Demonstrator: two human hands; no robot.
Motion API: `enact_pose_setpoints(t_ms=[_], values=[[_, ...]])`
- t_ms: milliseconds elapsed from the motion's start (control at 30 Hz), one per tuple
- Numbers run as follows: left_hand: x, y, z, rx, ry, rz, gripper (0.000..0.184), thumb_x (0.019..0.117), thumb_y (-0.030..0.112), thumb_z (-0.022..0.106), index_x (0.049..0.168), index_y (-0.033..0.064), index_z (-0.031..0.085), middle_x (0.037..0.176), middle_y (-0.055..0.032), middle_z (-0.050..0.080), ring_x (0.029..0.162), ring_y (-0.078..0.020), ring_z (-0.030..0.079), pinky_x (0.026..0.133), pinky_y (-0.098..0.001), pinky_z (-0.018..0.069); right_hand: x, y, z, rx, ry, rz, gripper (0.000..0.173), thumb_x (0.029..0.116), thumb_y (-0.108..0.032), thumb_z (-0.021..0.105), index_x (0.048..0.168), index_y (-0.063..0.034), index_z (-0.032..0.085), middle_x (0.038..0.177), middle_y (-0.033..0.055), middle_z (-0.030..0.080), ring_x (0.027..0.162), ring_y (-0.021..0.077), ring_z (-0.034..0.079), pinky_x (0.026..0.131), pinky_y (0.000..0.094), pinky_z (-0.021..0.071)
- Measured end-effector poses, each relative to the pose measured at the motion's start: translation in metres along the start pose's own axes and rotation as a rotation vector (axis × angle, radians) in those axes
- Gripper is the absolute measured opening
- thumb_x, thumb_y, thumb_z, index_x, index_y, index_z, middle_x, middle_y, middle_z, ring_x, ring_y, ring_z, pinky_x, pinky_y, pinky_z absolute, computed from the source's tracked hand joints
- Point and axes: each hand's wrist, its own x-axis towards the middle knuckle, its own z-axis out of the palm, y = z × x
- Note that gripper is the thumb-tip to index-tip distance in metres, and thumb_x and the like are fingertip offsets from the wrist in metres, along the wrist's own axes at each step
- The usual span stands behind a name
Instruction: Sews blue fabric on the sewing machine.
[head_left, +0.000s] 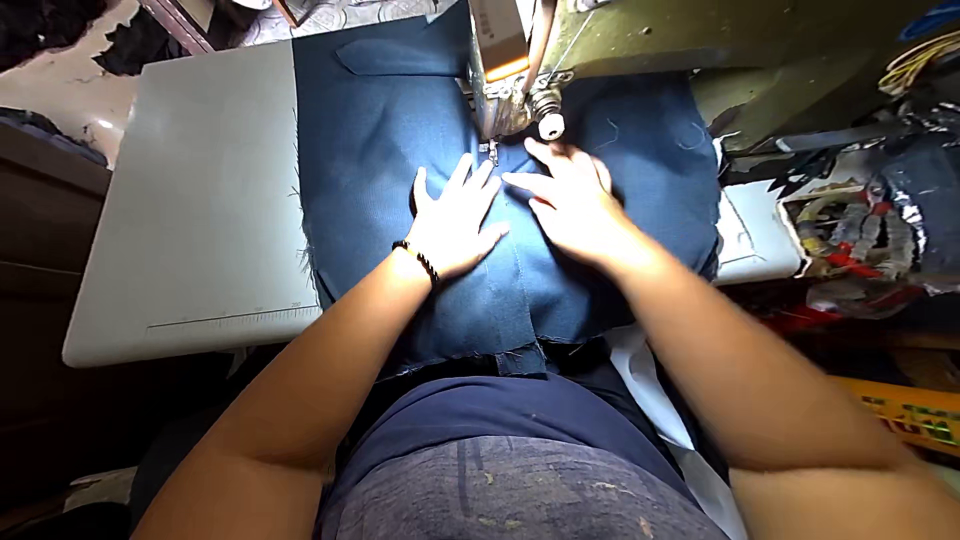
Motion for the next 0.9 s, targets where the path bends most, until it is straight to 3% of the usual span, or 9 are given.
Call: enact_pose_setpoints(t_ms=[33, 100, 167, 300, 433, 567, 633, 733, 900], values=[[-0.009, 0.007, 0.002, -0.007, 0.001, -0.01, 0.07, 0.1032, 0.058, 0.033, 0.161, 0.0188, 0.037, 0.17, 0.0012, 0.028, 0.16, -0.0293, 0.013, 0.112, -0.0828, 0.0011, -0.015, -0.01, 0.004, 0.228, 0.145, 0.06, 0.038, 0.0992, -0.01, 0.05, 0.128, -0.0166, 0.073, 0.144, 0.0082, 0.059, 0.138, 0.0236, 0.048, 0.116, 0.0432, 0.0343], [-0.025, 0.021, 0.005, -0.054, -0.03, -0.036, 0.069, 0.1037, 0.057, 0.034, 0.163, 0.0217, 0.032, 0.171, 0.0042, 0.026, 0.16, -0.0284, 0.013, 0.111, -0.0828, 0.0021, -0.043, -0.026, 0.013, 0.659, 0.344, 0.215, 0.024, 0.0977, -0.007, 0.055, 0.117, -0.0069, 0.069, 0.116, 0.0035, 0.063, 0.097, 0.0065, 0.06, 0.082, 0.0215, 0.0512], [-0.033, 0.025, 0.009, -0.085, -0.061, -0.049, 0.067, 0.1045, 0.056, 0.032, 0.164, 0.0248, 0.029, 0.171, 0.0072, 0.022, 0.16, -0.0258, 0.012, 0.112, -0.0814, 0.0036, -0.057, -0.019, 0.024, 0.878, 0.383, 0.281, 0.021, 0.0962, -0.003, 0.056, 0.116, -0.0055, 0.061, 0.1, -0.0012, 0.063, 0.071, 0.0015, 0.058, 0.061, 0.0174, 0.0511], [-0.033, 0.022, 0.015, -0.082, 0.001, -0.009, 0.068, 0.1038, 0.057, 0.031, 0.163, 0.0233, 0.033, 0.17, 0.0066, 0.028, 0.159, -0.026, 0.017, 0.111, -0.0819, 0.0063, -0.041, 0.006, 0.014, 1.0, 0.143, 0.251, 0.014, 0.096, 0.001, 0.056, 0.106, -0.0074, 0.061, 0.079, -0.0053, 0.065, 0.054, -0.0007, 0.056, 0.048, 0.015, 0.0487], [-0.034, 0.023, 0.016, -0.032, 0.026, 0.004, 0.067, 0.1047, 0.056, 0.031, 0.163, 0.0228, 0.032, 0.17, 0.0064, 0.028, 0.159, -0.026, 0.019, 0.111, -0.0811, 0.0095, -0.033, 0.014, 0.008, 0.555, -0.12, -0.07, 0.019, 0.0871, -0.003, 0.058, 0.104, -0.0005, 0.068, 0.092, 0.0066, 0.066, 0.074, 0.0099, 0.061, 0.066, 0.027, 0.0522], [-0.034, 0.021, 0.014, -0.036, -0.005, 0.01, 0.067, 0.1045, 0.056, 0.03, 0.164, 0.0249, 0.031, 0.17, 0.0077, 0.027, 0.159, -0.0268, 0.019, 0.112, -0.081, 0.0093, -0.068, -0.014, 0.002, 0.106, -0.226, -0.272, 0.044, 0.0724, -0.01, 0.075, 0.116, -0.0163, 0.074, 0.108, 0.0075, 0.066, 0.104, 0.0268, 0.059, 0.085, 0.0448, 0.0513], [-0.034, 0.021, 0.013, -0.053, -0.033, 0.007, 0.067, 0.1046, 0.056, 0.031, 0.164, 0.0251, 0.03, 0.17, 0.0077, 0.027, 0.159, -0.0269, 0.018, 0.112, -0.0817, 0.0078, -0.093, -0.016, 0.018, -0.015, -0.151, -0.341, 0.037, 0.0825, -0.018, 0.069, 0.118, -0.0232, 0.075, 0.121, 0.012, 0.065, 0.121, 0.034, 0.057, 0.098, 0.0534, 0.0482], [-0.032, 0.021, 0.011, -0.065, -0.037, 0.016, 0.068, 0.1043, 0.056, 0.032, 0.163, 0.0237, 0.031, 0.17, 0.0066, 0.027, 0.158, -0.0271, 0.019, 0.111, -0.0823, 0.008, -0.115, -0.015, 0.042, -0.003, 0.071, -0.396, 0.022, 0.0985, -0.02, 0.058, 0.103, -0.0184, 0.079, 0.118, 0.0138, 0.069, 0.121, 0.0328, 0.061, 0.106, 0.0537, 0.0451], [-0.025, 0.018, 0.001, -0.163, -0.013, 0.02, 0.058, 0.1071, 0.043, 0.037, 0.158, 0.0165, 0.042, 0.163, -0.0032, 0.042, 0.152, -0.0279, 0.035, 0.118, -0.0684, 0.0208, -0.119, -0.032, 0.044, 0.075, 0.217, -0.452, 0.021, 0.0994, -0.009, 0.058, 0.095, -0.0064, 0.078, 0.099, 0.0076, 0.076, 0.105, 0.0228, 0.07, 0.098, 0.0379, 0.0533]])
